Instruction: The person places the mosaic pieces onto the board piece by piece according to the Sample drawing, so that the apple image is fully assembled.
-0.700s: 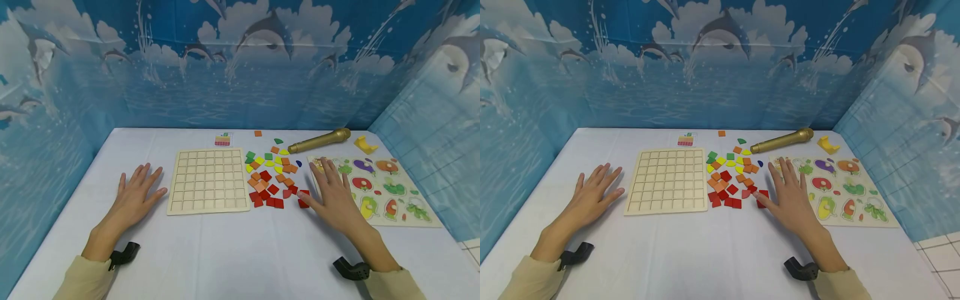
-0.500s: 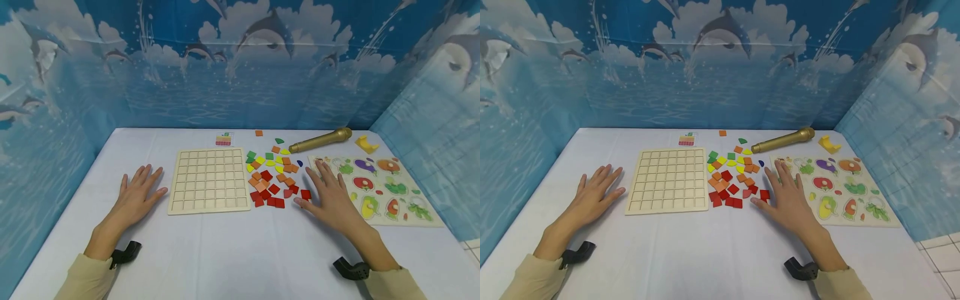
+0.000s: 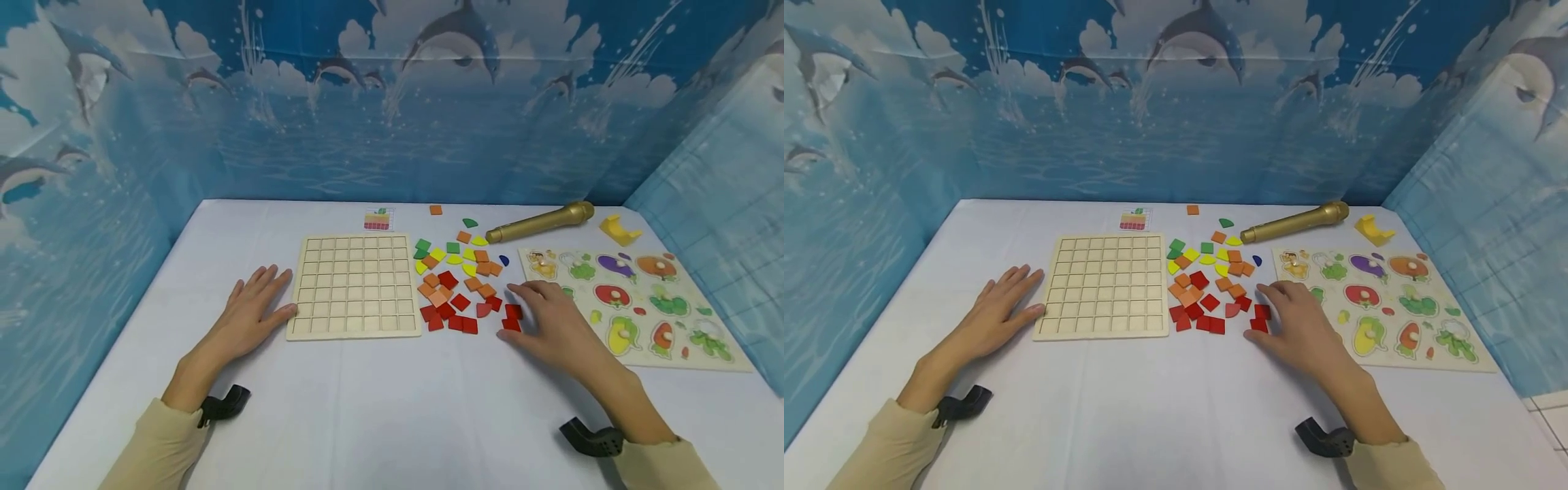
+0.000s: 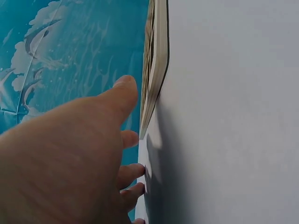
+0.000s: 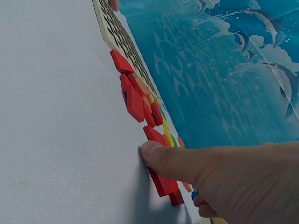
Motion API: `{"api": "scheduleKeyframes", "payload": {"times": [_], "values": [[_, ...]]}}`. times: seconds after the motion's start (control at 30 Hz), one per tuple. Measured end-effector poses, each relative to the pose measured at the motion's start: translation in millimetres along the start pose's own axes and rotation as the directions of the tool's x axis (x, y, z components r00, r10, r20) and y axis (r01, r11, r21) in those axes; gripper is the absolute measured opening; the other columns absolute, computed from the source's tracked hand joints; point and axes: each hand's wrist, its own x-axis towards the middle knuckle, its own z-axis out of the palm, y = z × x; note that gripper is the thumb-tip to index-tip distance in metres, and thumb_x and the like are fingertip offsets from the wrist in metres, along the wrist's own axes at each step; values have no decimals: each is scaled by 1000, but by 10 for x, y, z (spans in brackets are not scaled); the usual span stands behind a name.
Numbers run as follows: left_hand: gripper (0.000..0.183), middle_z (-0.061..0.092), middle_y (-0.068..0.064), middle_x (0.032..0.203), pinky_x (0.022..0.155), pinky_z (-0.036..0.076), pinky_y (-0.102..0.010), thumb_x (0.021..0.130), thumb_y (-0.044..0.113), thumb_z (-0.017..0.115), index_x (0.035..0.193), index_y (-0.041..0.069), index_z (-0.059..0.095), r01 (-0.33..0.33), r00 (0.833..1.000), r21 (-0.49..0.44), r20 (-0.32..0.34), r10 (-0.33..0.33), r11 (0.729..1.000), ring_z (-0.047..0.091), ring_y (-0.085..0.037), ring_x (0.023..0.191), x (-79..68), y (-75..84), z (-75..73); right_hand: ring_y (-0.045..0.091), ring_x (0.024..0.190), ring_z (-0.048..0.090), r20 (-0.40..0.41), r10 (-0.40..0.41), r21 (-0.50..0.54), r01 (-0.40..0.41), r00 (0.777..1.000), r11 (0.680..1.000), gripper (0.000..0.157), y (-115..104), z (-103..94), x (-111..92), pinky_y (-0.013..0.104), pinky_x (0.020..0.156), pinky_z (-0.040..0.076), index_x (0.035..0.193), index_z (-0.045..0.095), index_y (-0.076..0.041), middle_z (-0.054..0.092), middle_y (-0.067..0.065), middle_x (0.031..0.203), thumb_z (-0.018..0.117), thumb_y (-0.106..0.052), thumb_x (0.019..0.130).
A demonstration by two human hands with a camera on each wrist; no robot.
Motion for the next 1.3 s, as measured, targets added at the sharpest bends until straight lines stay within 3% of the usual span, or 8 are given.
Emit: {"api": "scheduleKeyframes", "payload": {"times": [0.17, 0.37, 0.53, 0.73, 1.03, 1.3], "values": [[76, 23, -19, 174, 128, 2, -68, 104, 50, 61, 166, 13, 35, -28, 1000, -29, -9, 28, 999, 11, -40, 164, 7, 37, 33, 33, 107, 58, 10, 54, 7, -54, 998, 999, 80, -3, -17, 1, 53, 85, 60, 140, 63, -6, 63, 18, 116, 96, -38, 75], [77, 26, -16, 174, 129, 2, -67, 104, 49, 62, 165, 11, 35, -36, 999, -44, -8, 36, 998, 10, -40, 164, -5, 70, 60, 20, 85, 58, 63, 79, 59, -83, 995, 995, 62, -29, -36, 34, 33, 72, 54, 129, 65, -7, 66, 4, 93, 94, -32, 80], [78, 29, -15, 173, 129, 2, -67, 103, 47, 65, 165, 10, 36, -44, 999, -42, -19, 43, 998, 11, -41, 164, -4, 58, 81, 20, 86, 62, 92, 74, 103, -84, 993, 991, 49, -54, -36, 50, 34, 75, 57, 122, 67, -6, 70, 4, 96, 91, -25, 83], [68, 31, -16, 172, 128, 3, -68, 106, 33, 63, 164, 7, 37, -76, 997, -48, -21, 75, 996, 12, -43, 163, -1, 76, 67, 21, 88, 64, 91, 84, 118, -95, 992, 988, 42, -76, -25, 35, 39, 78, 60, 116, 69, -6, 71, 6, 100, 90, -20, 83], [66, 33, -18, 170, 128, 3, -68, 106, 26, 62, 163, 3, 37, -97, 995, -76, -41, 94, 992, 12, -44, 163, 11, 86, 78, 18, 82, 60, 57, 77, 117, -84, 995, 990, 39, -50, -7, 18, 24, 70, 53, 105, 67, -9, 68, 2, 92, 92, -19, 77], [66, 33, -16, 171, 129, 2, -66, 107, 26, 60, 163, 2, 35, -92, 995, -68, -40, 89, 993, 12, -41, 163, 22, 68, 103, 16, 83, 60, 25, 22, 122, -25, 999, 992, 40, -56, 8, 27, 24, 71, 54, 105, 67, -12, 68, -1, 94, 94, -20, 76]]}}
